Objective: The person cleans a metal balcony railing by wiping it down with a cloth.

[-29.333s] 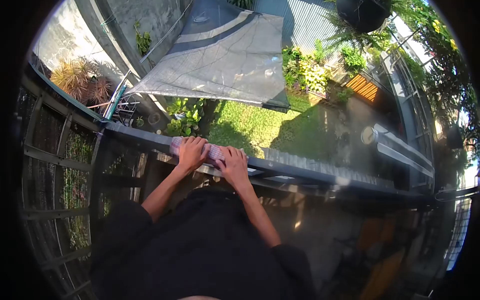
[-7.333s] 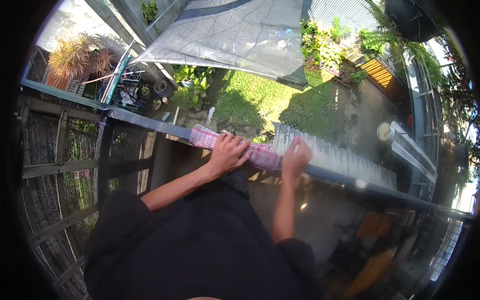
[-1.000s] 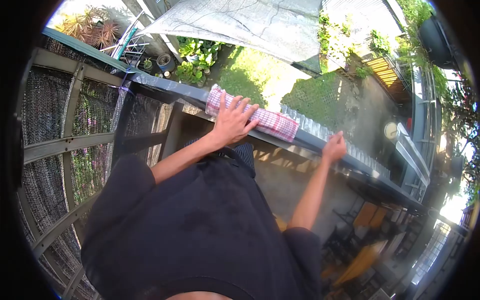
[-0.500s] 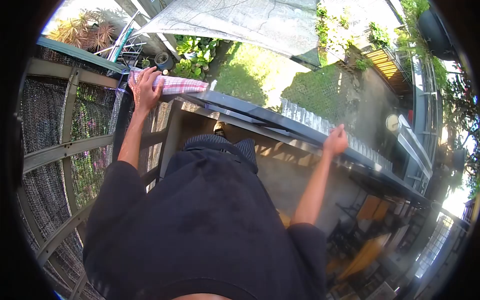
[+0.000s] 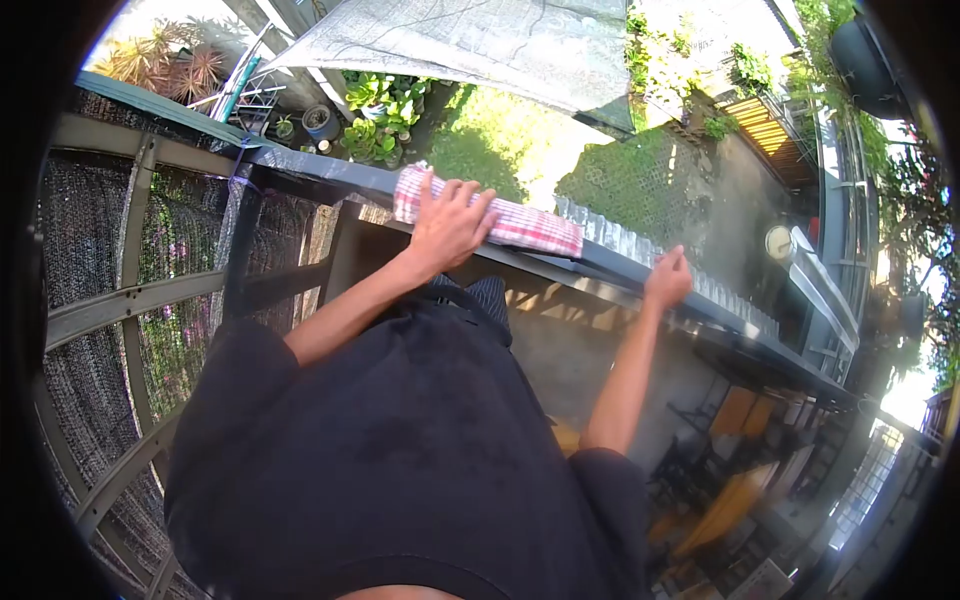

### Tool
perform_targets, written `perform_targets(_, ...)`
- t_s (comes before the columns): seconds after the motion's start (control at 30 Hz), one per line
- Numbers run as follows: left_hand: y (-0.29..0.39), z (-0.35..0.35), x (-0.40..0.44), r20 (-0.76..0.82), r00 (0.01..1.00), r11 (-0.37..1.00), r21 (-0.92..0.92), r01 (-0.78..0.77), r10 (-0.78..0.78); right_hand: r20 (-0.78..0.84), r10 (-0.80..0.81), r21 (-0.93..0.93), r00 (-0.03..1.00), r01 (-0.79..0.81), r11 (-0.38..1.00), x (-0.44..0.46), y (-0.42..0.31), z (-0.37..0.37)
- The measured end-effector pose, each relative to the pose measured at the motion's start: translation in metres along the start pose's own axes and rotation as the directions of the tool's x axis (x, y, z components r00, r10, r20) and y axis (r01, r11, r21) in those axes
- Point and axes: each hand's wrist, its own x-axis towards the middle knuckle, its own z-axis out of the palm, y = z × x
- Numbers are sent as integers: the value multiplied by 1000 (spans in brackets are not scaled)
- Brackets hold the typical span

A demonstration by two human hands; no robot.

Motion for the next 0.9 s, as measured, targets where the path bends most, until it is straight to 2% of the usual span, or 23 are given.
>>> perform_targets(0.1,24,5,5,30,994,993,-57,-108,110,9,-13,19,1000,13,1000,-3,-2,1)
perform_targets(0.2,1,9,2,-15,992,987,-91,-129,128,-5,-25,5,1000,25,1000,-1,-2,1)
perform_targets(0.23,-10,3,-1,-71,991,992,-51,-113,109,-5,-30,6,1000,30,1000,-1,-1,1)
perform_targets(0.27,-24,-3,-5,-71,996,994,-93,-63,57,-4,-37,7,999,37,999,-1,1,2)
perform_targets(0.33,-64,-23,-12,-50,998,987,-159,29,-37,2,-36,17,999,36,999,-2,1,0)
perform_targets(0.4,-119,-33,-27,-157,982,987,-139,81,-103,-4,-48,20,999,48,999,-1,1,3)
perform_targets(0.47,-178,-42,-39,-278,950,986,45,159,-140,-16,-70,10,997,70,998,0,6,3)
perform_targets(0.53,-231,-58,-51,-339,922,969,87,231,-190,34,-27,2,999,27,1000,0,7,1)
perform_targets(0.6,-265,-73,-57,-298,938,972,93,214,-178,60,-7,-2,998,7,1000,1,4,1)
perform_targets(0.63,-273,-76,-56,-291,951,982,119,145,-105,57,-5,-6,998,5,1000,0,3,0)
perform_targets(0.77,-263,-71,-50,-318,934,973,111,204,-160,47,-17,-2,999,17,1000,3,13,5)
perform_targets(0.9,-212,-59,-35,-344,909,961,60,270,-234,-13,-71,-6,997,71,997,4,19,10)
